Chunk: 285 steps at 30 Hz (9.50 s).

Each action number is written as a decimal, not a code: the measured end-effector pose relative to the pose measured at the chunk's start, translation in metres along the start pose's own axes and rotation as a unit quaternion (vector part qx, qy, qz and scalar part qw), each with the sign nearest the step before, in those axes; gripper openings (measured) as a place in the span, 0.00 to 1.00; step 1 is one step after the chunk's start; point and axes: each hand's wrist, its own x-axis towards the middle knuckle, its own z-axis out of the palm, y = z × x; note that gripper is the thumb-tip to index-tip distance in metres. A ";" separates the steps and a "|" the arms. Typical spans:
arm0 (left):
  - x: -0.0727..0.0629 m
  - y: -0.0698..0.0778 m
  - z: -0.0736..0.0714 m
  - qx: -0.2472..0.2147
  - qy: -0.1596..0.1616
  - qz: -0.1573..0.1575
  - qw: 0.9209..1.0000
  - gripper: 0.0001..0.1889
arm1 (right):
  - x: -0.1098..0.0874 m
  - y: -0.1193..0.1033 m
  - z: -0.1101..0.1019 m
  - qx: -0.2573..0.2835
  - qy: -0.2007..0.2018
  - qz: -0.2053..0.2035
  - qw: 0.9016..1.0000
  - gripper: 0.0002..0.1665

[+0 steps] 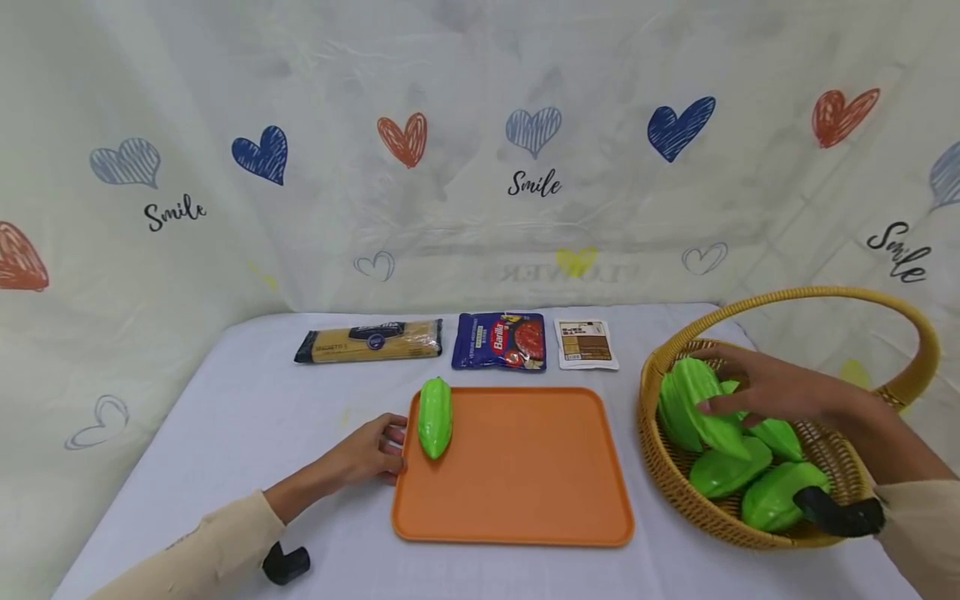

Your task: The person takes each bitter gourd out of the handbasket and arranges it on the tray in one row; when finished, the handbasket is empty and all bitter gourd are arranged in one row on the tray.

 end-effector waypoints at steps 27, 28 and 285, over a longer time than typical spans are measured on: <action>-0.006 -0.001 -0.001 0.001 -0.003 0.009 1.000 0.38 | -0.022 -0.020 0.033 0.022 -0.130 -0.040 0.990 0.43; -0.005 -0.001 -0.001 0.001 -0.003 0.009 1.000 0.38 | -0.022 -0.022 0.035 0.030 -0.136 -0.038 0.990 0.43; -0.003 0.000 -0.001 -0.020 -0.003 0.017 1.000 0.39 | 0.022 -0.040 0.059 0.171 -0.186 -0.170 0.952 0.30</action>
